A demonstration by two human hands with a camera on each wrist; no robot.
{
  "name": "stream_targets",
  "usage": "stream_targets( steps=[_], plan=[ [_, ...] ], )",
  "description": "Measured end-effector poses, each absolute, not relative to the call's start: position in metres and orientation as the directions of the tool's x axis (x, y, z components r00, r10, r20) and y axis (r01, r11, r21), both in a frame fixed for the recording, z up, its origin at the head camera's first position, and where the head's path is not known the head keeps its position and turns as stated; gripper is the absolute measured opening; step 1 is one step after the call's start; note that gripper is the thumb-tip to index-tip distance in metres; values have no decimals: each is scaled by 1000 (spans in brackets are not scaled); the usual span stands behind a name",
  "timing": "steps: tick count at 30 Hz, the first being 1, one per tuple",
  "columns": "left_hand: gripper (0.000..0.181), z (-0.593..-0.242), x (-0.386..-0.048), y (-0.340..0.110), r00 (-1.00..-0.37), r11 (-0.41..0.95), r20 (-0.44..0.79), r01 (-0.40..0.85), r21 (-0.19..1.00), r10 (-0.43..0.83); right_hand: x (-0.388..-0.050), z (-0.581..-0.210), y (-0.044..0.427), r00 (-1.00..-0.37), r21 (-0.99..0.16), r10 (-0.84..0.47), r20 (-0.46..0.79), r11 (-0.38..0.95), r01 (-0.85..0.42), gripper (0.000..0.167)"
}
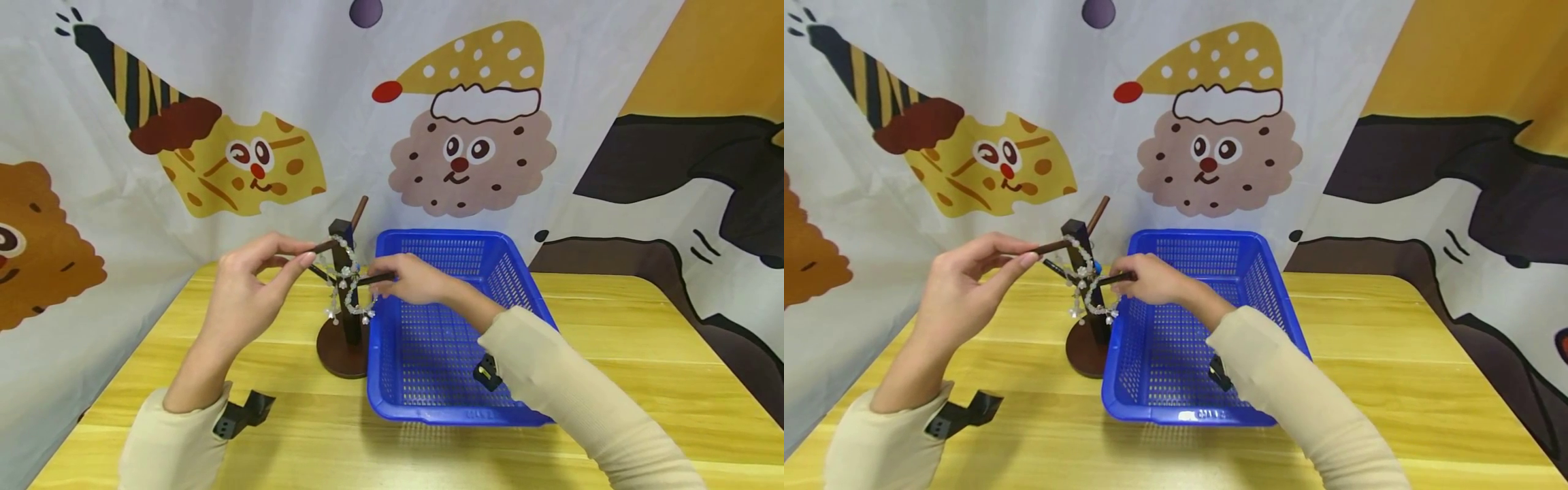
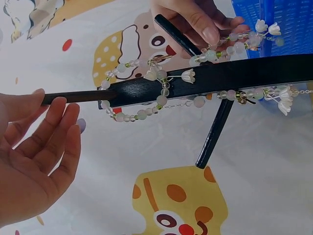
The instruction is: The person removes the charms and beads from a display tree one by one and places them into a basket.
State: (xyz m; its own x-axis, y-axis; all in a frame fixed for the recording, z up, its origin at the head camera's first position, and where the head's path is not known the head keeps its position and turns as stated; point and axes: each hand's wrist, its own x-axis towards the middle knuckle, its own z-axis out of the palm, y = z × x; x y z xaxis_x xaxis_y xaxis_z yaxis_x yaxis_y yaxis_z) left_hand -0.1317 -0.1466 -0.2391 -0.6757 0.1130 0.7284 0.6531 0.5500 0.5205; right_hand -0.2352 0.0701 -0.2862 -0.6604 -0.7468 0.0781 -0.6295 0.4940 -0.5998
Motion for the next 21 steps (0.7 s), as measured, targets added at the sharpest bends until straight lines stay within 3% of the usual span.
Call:
stream_targets(
  steps=[21],
  plan=[
    [7, -240, -131, -146, -675, 560, 730, 647, 517, 105, -229, -274, 89, -647, -654, -757, 91, 445, -613, 14]
  ],
)
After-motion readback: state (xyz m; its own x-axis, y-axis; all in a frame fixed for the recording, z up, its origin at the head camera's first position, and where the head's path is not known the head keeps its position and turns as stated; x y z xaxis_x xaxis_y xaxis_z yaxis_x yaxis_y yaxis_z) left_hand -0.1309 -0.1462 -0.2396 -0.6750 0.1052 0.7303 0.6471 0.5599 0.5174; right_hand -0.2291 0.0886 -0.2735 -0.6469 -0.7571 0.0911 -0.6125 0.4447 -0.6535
